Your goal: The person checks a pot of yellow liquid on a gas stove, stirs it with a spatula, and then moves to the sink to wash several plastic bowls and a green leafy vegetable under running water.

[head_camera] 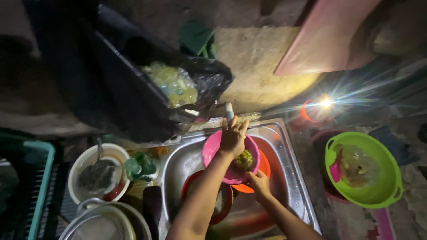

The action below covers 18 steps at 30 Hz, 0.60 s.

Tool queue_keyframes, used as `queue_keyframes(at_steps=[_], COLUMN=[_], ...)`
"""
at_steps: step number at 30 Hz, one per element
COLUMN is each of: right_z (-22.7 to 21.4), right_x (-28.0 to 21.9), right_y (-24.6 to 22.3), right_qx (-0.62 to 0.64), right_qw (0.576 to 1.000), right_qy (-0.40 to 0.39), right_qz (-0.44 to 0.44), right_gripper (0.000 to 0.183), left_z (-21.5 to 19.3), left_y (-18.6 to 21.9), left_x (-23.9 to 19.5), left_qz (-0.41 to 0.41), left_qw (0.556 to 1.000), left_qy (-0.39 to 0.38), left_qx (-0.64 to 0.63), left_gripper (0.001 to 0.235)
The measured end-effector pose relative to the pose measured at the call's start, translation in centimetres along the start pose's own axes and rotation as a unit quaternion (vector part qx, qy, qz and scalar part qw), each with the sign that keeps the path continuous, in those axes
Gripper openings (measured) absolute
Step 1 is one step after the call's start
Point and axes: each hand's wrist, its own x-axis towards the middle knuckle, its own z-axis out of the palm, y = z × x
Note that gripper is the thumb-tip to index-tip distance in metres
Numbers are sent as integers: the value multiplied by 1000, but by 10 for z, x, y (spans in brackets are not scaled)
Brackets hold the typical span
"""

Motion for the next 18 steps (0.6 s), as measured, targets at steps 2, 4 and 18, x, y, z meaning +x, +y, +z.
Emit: queue_keyframes(at_steps=[2, 4, 18], right_z=[8, 13, 12], right_x=[2, 5, 0], right_y=[1, 0, -4], right_qx=[10, 8, -58], right_qw=[1000, 999, 998], right_qy=[-24, -34, -10], right_qz=[-6, -8, -4], right_gripper=[18, 19, 21], left_z=[5, 11, 5], left_y=[-2, -8, -35], left_x=[4, 5, -2], left_qz=[-40, -83, 28], left_qw=[998, 992, 988], left_qy=[-52, -87, -120], left_qx=[-2, -29, -96], left_gripper=[33, 16, 8])
